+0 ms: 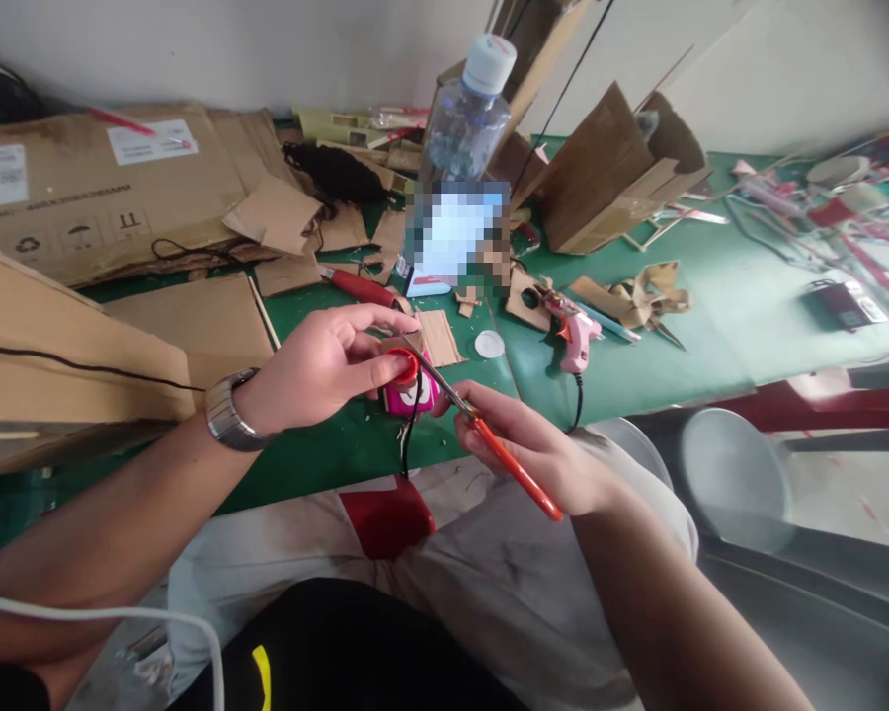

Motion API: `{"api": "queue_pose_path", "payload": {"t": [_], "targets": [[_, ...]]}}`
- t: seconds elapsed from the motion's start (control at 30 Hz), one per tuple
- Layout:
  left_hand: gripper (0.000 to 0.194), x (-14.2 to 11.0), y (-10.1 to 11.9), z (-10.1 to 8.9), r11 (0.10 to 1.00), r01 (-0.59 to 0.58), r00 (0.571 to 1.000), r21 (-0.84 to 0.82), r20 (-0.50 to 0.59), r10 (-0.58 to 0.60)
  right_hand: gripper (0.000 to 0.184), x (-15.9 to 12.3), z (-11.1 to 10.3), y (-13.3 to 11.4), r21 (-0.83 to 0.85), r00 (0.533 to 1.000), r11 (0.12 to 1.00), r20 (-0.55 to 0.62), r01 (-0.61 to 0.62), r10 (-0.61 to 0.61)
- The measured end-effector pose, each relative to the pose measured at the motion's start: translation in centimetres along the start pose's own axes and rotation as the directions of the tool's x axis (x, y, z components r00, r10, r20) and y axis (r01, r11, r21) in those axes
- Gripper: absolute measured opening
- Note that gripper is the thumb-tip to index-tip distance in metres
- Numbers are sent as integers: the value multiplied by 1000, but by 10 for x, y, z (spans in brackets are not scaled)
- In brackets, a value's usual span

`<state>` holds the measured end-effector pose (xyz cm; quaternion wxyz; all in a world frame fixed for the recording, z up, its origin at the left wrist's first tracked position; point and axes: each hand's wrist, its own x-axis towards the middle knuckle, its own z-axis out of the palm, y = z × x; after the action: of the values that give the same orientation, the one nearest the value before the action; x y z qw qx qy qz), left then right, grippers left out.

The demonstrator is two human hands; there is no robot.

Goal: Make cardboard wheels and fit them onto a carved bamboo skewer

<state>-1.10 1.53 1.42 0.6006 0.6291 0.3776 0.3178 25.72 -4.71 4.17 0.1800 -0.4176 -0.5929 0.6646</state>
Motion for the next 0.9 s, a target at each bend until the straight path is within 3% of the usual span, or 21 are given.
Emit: {"api": "queue_pose_path", "payload": {"t": [0.27, 0.53, 0.9], "targets": [[38, 2, 2, 0, 998, 67, 997, -19, -33, -67, 30, 2, 9, 1, 186, 1000, 983, -4, -6, 7], [48, 3, -2, 2, 998, 67, 997, -20, -46, -68, 32, 4, 14, 0, 133, 998, 991, -61, 2, 6], [41, 3, -3, 4, 996, 74, 995, -58, -62, -77, 35, 9, 20, 3, 165, 996, 986, -82, 32, -19]]}}
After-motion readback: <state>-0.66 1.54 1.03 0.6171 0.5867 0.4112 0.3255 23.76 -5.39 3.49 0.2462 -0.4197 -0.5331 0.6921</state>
